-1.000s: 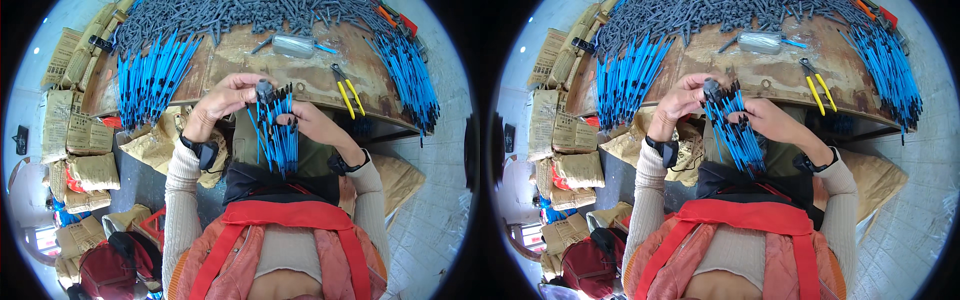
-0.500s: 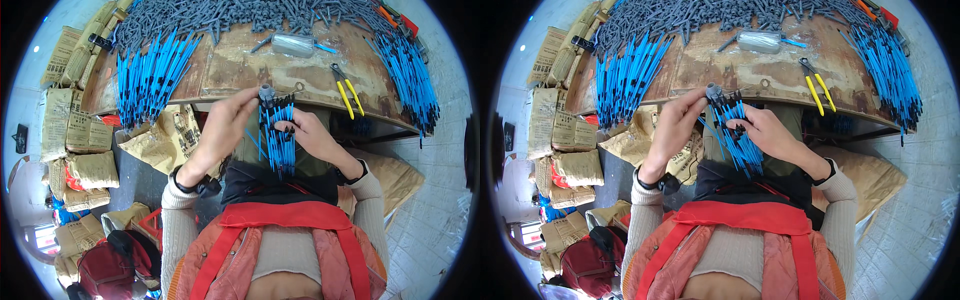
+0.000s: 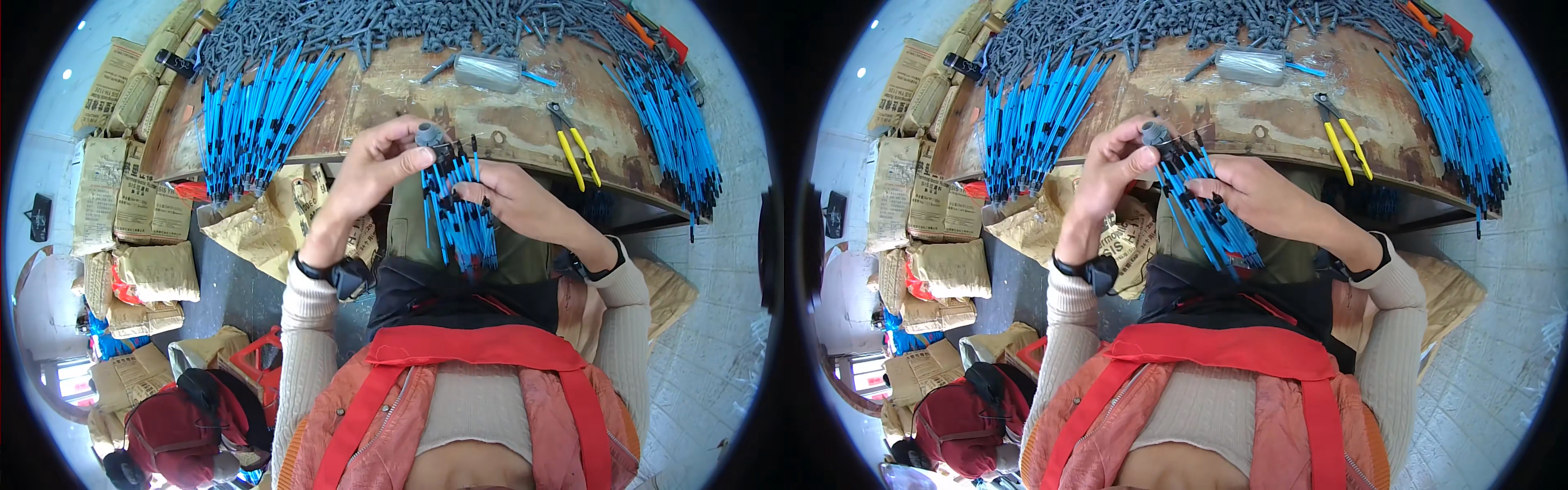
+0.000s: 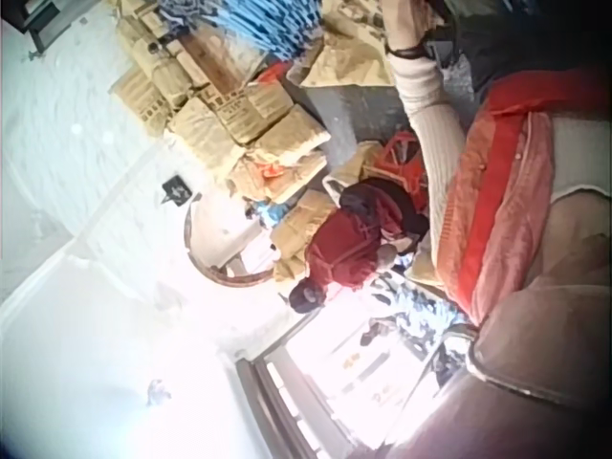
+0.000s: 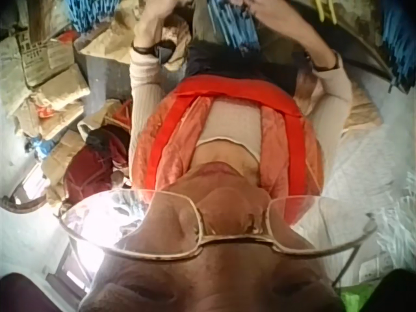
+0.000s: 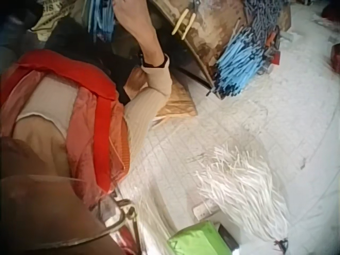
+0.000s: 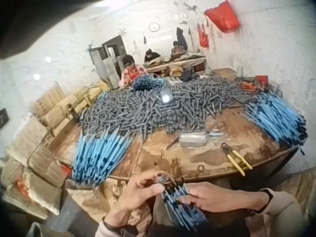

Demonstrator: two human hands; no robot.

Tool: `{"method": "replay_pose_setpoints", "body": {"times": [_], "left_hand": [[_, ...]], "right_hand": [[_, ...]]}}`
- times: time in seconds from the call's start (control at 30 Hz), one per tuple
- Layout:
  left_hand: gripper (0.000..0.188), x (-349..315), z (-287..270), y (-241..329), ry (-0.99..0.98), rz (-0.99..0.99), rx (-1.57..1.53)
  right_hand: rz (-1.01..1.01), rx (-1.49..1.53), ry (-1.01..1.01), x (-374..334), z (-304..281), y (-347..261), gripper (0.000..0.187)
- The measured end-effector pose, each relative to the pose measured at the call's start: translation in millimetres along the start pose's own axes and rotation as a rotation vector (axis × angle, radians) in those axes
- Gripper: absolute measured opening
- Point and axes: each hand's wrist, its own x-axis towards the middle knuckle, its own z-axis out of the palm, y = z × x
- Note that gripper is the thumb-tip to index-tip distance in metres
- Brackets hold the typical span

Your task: Tying bundles of blue and black plastic sticks using string or wire and pliers.

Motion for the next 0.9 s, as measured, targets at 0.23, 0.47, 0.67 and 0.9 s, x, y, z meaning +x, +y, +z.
{"method": "replay_pose_setpoints", "body": {"times": [0.23,0.47,0.67,0.9], "left_hand": [[0.041,25.9,-9.2,-14.7,-0.133,-0.133,-0.037],[0.037,9.6,31.8,-6.6,0.022,-0.016,0.160],[0.036,2.8,32.1,-2.6,0.128,-0.060,0.214],[0.052,-1.7,19.1,-13.7,-0.011,-0.075,-0.134]], "right_hand": [[0.115,0.115,0.060,-2.3,6.1,-4.9,0.029],[0.179,0.340,0.089,-10.2,14.0,9.5,0.033],[0.105,0.265,0.039,-0.9,17.0,9.4,0.035],[0.133,0.214,0.033,-0.6,29.6,17.2,0.035]]}}
